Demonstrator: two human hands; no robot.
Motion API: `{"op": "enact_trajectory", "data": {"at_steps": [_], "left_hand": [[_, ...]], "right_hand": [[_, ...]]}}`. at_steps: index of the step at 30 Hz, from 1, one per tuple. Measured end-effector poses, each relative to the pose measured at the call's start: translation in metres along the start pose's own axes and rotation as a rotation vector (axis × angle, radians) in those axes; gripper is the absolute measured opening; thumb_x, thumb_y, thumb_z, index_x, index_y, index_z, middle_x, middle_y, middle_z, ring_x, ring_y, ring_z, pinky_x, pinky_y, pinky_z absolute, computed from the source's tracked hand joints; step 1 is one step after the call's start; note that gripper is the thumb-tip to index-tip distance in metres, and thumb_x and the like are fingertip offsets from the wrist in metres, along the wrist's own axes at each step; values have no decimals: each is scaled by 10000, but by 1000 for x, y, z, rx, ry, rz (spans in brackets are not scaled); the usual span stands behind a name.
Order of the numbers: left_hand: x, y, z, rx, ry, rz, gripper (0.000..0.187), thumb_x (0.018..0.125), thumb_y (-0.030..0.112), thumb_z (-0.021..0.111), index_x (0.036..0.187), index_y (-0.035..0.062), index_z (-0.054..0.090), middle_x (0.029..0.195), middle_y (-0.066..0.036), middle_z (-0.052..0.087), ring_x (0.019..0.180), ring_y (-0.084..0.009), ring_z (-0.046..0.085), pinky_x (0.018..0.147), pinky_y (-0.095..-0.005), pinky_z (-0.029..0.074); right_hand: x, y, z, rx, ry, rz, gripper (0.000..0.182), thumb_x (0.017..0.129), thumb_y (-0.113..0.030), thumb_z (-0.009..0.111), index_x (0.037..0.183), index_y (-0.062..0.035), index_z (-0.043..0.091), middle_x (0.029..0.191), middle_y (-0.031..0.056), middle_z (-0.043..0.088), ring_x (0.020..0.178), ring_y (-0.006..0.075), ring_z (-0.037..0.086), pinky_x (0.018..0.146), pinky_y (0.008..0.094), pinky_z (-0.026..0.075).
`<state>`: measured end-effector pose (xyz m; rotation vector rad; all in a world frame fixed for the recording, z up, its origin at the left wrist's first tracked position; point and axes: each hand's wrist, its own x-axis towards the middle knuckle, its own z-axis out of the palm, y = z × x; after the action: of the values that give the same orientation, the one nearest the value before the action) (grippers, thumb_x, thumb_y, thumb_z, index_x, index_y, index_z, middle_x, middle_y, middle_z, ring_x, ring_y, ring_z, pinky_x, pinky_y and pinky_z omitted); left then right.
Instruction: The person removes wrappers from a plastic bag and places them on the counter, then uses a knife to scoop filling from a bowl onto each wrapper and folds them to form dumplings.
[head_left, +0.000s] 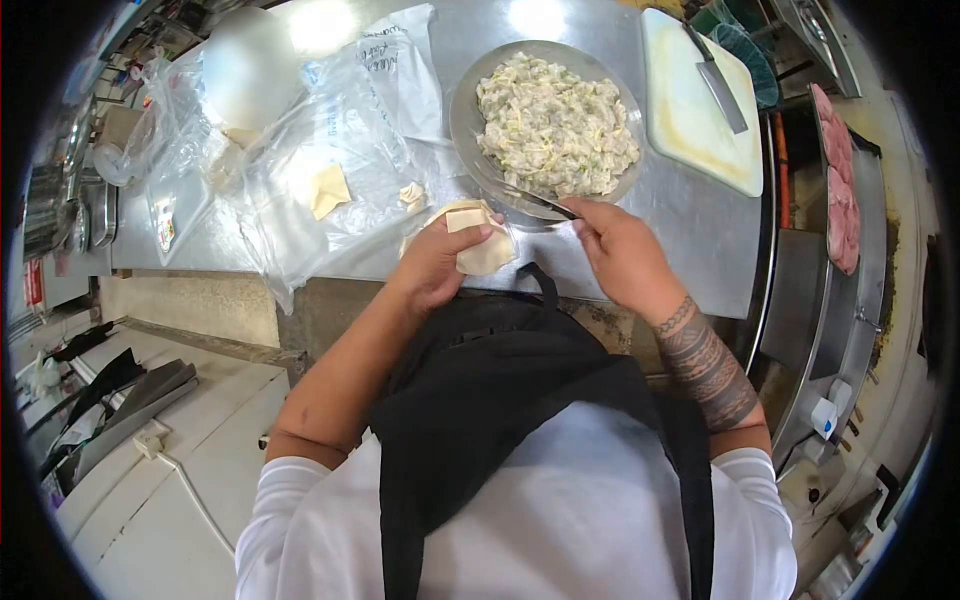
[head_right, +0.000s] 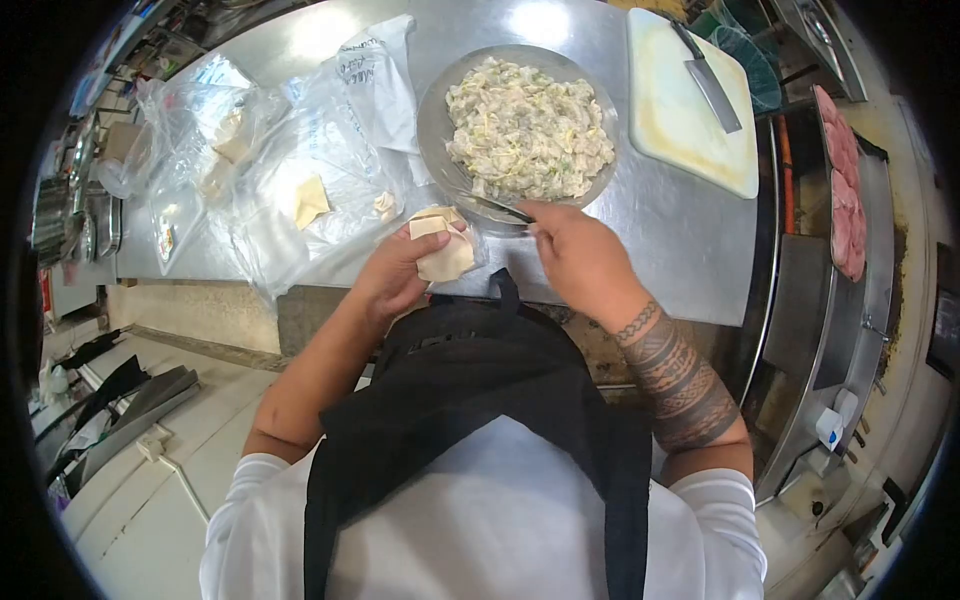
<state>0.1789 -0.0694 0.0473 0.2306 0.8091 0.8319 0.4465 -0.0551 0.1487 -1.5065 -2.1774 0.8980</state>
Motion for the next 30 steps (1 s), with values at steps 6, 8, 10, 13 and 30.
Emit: {"op": "enact_trajectory", "data": {"at_steps": [6,8,10,13,30], "left_hand": [[8,-8,3,1,108,65,340,939,64,735,1249,9,608,1163,-114,712,1053,-232,705,916,-392,584],[4,-7,12,30,120,60,346,986,117,698,1291,-13,602,1170,-118,709,1046,-217,708,916,-369,577],[2,-10,13,51,191,71,349,1013,130,663,1316,-25,585,1207,-138,696,1072,-237,703,954,-382,569],[10,-11,-7,-37,234,67,365,1054,155,603,1347,-55,553,1267,-170,669,1125,-276,688,1007,-410,553],[41,-10,11,-197,388,48,352,1102,165,488,1344,-90,503,1296,-208,628,1173,-337,657,1032,-492,534]], "right_hand": [[15,-11,44,325,-65,197,355,955,-225,741,1194,26,664,979,174,705,846,268,668,757,367,537],[23,-14,58,320,-123,212,313,956,-232,759,1155,-3,679,914,87,684,797,155,603,738,313,511],[30,-9,66,328,-76,191,339,978,-245,718,1191,13,668,963,149,695,849,235,651,769,358,527],[33,-4,67,303,186,101,331,993,-187,625,1270,-11,663,1032,217,692,941,370,690,810,443,548],[22,10,40,-462,-74,89,392,895,-47,594,1275,-51,690,1024,197,690,897,384,700,776,471,571]]}}
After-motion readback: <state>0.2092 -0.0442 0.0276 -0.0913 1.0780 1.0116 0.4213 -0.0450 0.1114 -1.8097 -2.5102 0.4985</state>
